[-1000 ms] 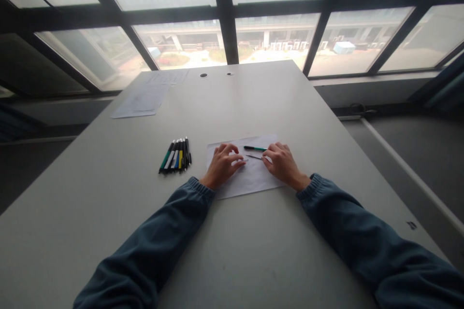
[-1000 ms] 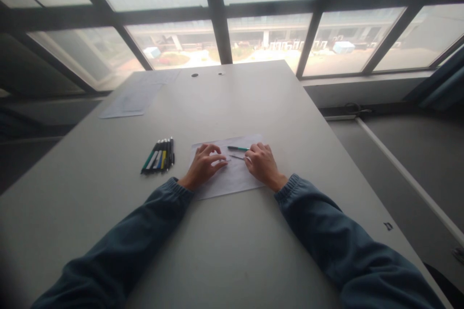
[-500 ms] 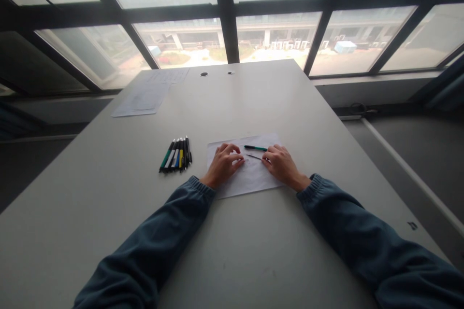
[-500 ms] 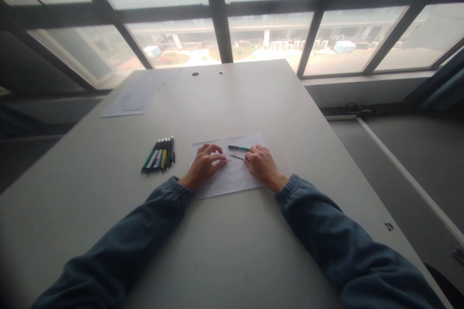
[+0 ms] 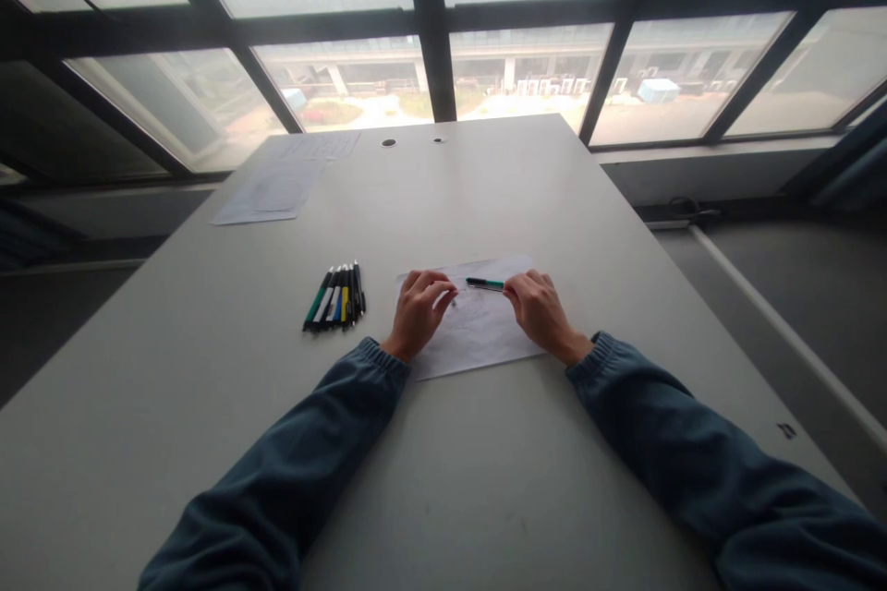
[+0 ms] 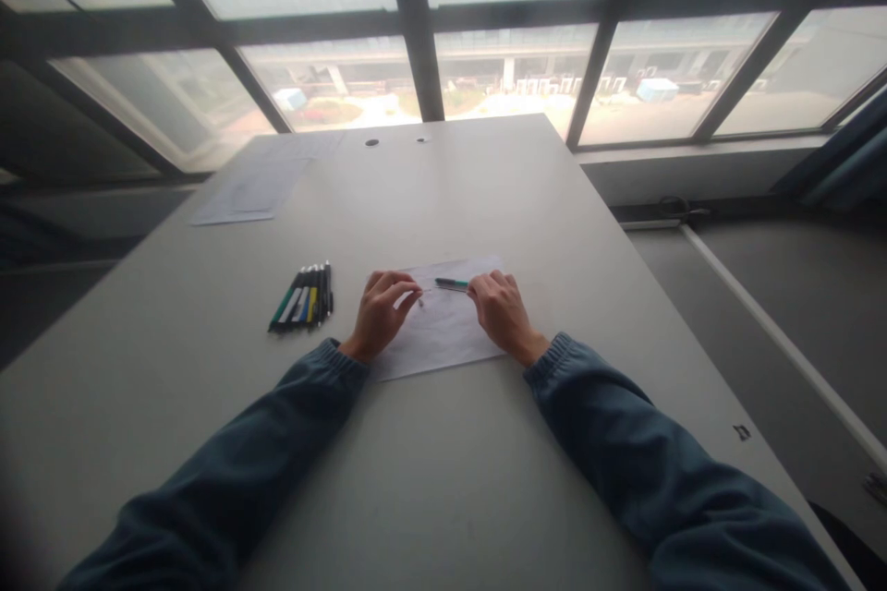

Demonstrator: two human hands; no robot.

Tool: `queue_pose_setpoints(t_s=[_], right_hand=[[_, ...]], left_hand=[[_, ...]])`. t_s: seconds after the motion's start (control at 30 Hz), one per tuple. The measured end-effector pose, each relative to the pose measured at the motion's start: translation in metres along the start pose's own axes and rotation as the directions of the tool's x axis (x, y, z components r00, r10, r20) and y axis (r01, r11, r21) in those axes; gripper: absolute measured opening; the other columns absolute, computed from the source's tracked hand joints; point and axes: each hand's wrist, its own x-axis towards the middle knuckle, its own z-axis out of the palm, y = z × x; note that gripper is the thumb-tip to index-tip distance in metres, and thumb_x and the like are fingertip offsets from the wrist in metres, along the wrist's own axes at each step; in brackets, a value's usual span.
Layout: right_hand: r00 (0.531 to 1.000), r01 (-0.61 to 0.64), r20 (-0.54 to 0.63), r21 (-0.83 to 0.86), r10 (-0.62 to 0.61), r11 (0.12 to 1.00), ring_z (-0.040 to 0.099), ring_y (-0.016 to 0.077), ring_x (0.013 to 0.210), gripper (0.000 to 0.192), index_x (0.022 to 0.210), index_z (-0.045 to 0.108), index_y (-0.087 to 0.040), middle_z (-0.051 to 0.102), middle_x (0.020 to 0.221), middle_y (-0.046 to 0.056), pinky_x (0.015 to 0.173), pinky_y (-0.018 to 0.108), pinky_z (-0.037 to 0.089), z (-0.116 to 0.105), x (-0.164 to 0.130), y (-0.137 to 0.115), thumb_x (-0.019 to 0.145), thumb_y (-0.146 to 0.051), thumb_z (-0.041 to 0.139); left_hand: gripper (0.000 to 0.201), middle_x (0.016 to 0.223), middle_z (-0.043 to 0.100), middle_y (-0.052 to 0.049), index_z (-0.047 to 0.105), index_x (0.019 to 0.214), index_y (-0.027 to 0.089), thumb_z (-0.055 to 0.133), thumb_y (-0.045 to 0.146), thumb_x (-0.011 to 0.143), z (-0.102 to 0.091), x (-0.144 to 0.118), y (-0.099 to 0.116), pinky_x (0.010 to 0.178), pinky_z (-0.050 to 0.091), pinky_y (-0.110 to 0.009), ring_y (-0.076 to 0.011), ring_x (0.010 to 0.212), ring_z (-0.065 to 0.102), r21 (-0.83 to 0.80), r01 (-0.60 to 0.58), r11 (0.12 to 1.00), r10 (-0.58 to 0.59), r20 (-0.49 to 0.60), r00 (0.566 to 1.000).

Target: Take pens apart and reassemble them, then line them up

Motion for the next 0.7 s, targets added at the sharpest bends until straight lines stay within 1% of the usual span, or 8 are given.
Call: queue_pose_setpoints(t_s=[0.3,0.5,0.6,0.7], right_hand=[[0.999,0.028,0.027,0.001,-0.028,1.0,0.055,0.0236,0.088,0.017,0.09,0.062,-0.019,0.067,0.085,0.007,0.083,0.036,0.035,-0.0011,0.0002,-0.0005,0.1,-0.022,0.049],[0.998,0.054,0.043,0.011,-0.055,0.998,0.054,0.0227,0.088,0.018,0.088,0.062,-0.019,0.067,0.085,0.007,0.084,0.035,0.034,-0.0016,0.0003,-0.0011,0.1,-0.022,0.05],[0.995,0.083,0.044,0.033,-0.084,0.996,0.054,0.022,0.089,0.018,0.088,0.063,-0.019,0.068,0.086,0.006,0.085,0.035,0.034,-0.002,0.0003,-0.0014,0.101,-0.023,0.05],[0.991,0.126,0.038,0.058,-0.128,0.99,0.053,0.0219,0.089,0.016,0.089,0.063,-0.02,0.067,0.086,0.006,0.085,0.036,0.035,-0.0023,0.0005,-0.0019,0.1,-0.022,0.052]], left_hand=[[0.014,0.102,0.067,-0.006,0.069,0.093,0.022,0.059,0.031,0.095,-0.0006,0.0,0.0014,0.09,0.05,-0.039,-0.0217,0.098,0.056,-0.01,-0.013,1.0,0.013,-0.01,1.0],[0.014,0.103,0.067,-0.006,0.069,0.093,0.022,0.058,0.031,0.096,-0.0014,-0.0001,0.0024,0.089,0.05,-0.039,-0.0214,0.096,0.056,-0.003,-0.019,1.0,0.019,0.006,1.0],[0.013,0.103,0.067,-0.006,0.068,0.094,0.022,0.057,0.029,0.096,-0.0011,0.0005,0.0025,0.09,0.05,-0.039,-0.0207,0.096,0.056,-0.02,-0.055,0.998,0.055,0.004,0.998],[0.011,0.102,0.067,-0.006,0.067,0.095,0.021,0.058,0.026,0.096,0.0006,0.001,0.0026,0.089,0.05,-0.037,-0.0201,0.096,0.056,-0.07,-0.11,0.991,0.11,-0.001,0.994]])
